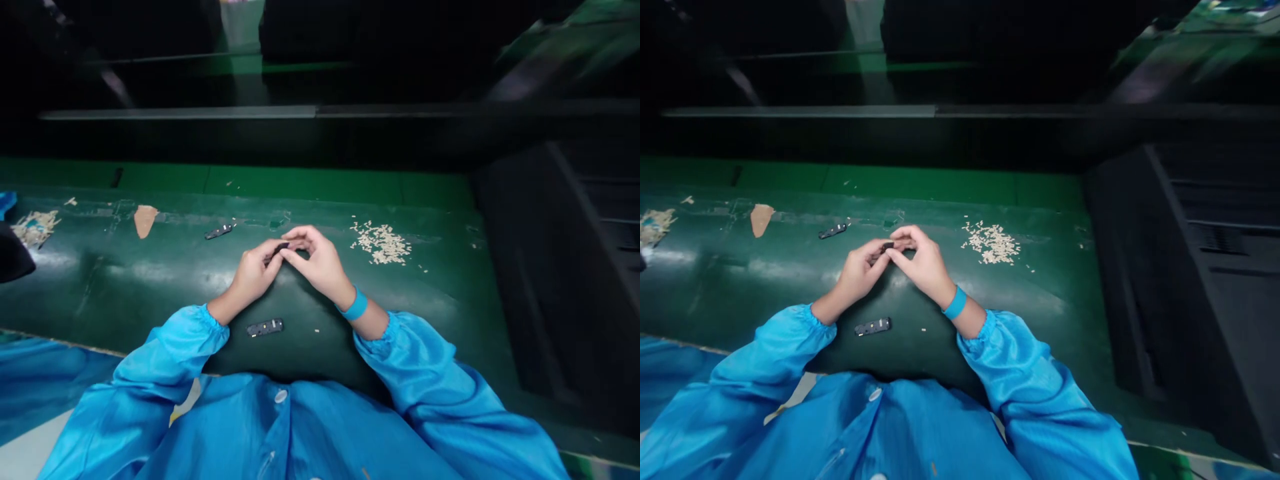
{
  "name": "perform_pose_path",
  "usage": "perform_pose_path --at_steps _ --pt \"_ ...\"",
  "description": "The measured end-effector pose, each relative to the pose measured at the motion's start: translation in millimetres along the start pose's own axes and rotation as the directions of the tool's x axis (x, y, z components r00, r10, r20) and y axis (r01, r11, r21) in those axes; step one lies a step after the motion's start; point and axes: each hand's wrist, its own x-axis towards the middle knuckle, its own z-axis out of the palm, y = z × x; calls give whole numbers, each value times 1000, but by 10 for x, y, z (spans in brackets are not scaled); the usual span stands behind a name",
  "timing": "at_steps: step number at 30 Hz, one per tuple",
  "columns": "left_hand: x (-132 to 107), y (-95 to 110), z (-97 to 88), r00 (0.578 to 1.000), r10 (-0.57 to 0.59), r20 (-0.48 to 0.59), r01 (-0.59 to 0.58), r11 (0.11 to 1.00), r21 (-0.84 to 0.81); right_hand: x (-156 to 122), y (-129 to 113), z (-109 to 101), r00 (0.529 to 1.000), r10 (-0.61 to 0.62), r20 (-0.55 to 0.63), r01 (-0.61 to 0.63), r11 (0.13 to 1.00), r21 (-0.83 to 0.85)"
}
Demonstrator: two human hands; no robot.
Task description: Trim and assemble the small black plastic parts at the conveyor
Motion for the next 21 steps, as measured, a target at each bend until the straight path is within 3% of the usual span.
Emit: perform_pose_path --at_steps 2,6,10,13,15,17,19,21 --pt "-69 75 -57 992 -88 -87 68 974 -215 -91 -71 -11 989 -150 -10 145 970 -196" --pt "-401 165 -146 953 -253 -168 170 902 -396 -355 -255 78 887 -372 274 459 774 -437" --pt "-823 149 -178 897 -386 -216 274 868 -414 -587 -399 227 779 -413 472 624 584 -519" --pt "-1048 158 -269 891 -411 -194 317 868 -381 -650 -496 216 751 -372 546 647 577 -498" --pt "-1153 190 -382 925 -336 -179 284 921 -266 -647 -562 141 744 -327 582 636 614 -468" --pt "-1245 217 -490 972 -194 -133 193 981 -21 -640 -615 59 710 -274 649 644 624 -442" --pt "-1335 215 -532 997 -71 15 65 965 252 -655 -635 19 641 -233 731 687 599 -411" --pt "-1418 180 -488 986 -20 163 -52 903 426 -697 -616 36 579 -200 790 726 567 -388"
